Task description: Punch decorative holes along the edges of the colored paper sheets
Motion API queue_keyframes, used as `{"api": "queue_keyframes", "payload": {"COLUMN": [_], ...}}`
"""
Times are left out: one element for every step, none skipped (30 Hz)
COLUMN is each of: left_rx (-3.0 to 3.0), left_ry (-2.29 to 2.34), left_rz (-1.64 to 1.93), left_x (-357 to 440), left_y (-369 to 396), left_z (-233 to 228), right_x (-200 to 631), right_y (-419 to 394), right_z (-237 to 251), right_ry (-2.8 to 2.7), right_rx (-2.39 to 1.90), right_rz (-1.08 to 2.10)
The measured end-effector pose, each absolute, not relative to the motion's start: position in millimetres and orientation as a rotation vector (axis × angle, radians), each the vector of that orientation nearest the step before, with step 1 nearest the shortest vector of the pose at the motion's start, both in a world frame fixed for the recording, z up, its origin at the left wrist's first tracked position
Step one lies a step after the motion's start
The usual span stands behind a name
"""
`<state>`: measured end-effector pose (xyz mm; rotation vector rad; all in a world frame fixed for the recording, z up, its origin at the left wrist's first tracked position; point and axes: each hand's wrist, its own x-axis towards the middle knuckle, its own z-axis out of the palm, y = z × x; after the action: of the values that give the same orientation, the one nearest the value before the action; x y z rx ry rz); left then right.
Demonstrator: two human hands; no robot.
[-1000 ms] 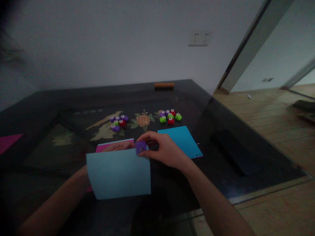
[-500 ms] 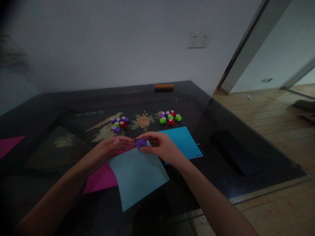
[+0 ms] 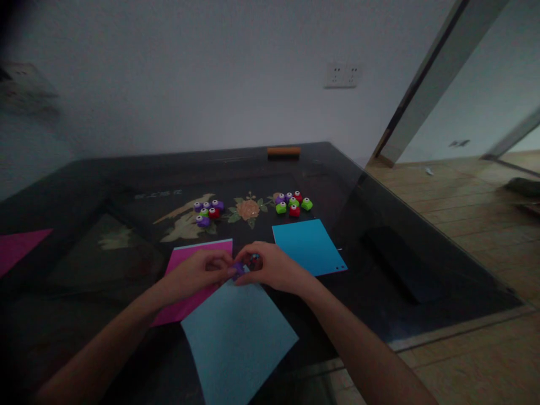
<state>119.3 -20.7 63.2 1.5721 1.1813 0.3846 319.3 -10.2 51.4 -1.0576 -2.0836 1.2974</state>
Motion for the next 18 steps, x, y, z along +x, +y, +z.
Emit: {"api": "queue_keyframes", "payload": {"left_rx": [1.565,1.559,1.552,1.545,1.542,1.548,1.564,1.590,1.620,1.648,1.662,1.662,1.653,1.641,1.634,1.634,1.638,1.642], "left_ry": [1.192,1.197,1.193,1.183,1.173,1.167,1.164,1.165,1.171,1.175,1.172,1.160,1.144,1.129,1.122,1.127,1.142,1.160], "left_rz": [0.359,0.335,0.312,0.291,0.272,0.258,0.248,0.241,0.235,0.231,0.230,0.229,0.231,0.236,0.244,0.249,0.253,0.252], "left_x": [118.4,117.6,117.0,116.7,117.0,117.8,119.0,120.4,121.7,122.9,123.7,124.0,123.9,123.4,122.7,121.9,121.3,120.8], "left_y": [-20.2,-19.8,-19.7,-19.8,-20.2,-20.7,-21.3,-21.9,-22.5,-23.1,-23.6,-24.0,-24.3,-24.6,-24.7,-24.9,-25.0,-25.0], "left_z": [63.7,63.9,63.7,62.8,61.2,59.0,56.3,53.4,50.6,48.4,46.9,46.4,46.9,48.2,50.0,51.9,53.8,55.2], "right_x": [320.4,321.6,322.7,323.7,324.4,324.9,325.1,325.0,324.8,324.5,324.2,324.0,323.8,323.6,323.6,323.6,323.6,323.7], "right_y": [-9.1,-7.9,-6.9,-5.9,-5.2,-4.7,-4.4,-4.3,-4.4,-4.7,-5.1,-5.4,-5.7,-5.9,-6.1,-6.1,-6.1,-6.0], "right_z": [51.3,51.4,51.6,51.7,51.8,51.8,51.8,51.9,52.2,52.6,53.3,54.1,54.9,55.7,56.4,57.0,57.4,57.8], "right_ry": [-2.079,-2.060,-2.037,-2.012,-1.988,-1.969,-1.953,-1.944,-1.941,-1.941,-1.943,-1.944,-1.942,-1.938,-1.936,-1.936,-1.940,-1.949], "right_rx": [-1.066,-1.080,-1.101,-1.124,-1.146,-1.161,-1.170,-1.175,-1.179,-1.183,-1.185,-1.186,-1.187,-1.187,-1.185,-1.184,-1.184,-1.186], "right_rz": [1.308,1.323,1.343,1.363,1.382,1.401,1.414,1.416,1.408,1.394,1.379,1.366,1.357,1.352,1.350,1.348,1.347,1.350]}}
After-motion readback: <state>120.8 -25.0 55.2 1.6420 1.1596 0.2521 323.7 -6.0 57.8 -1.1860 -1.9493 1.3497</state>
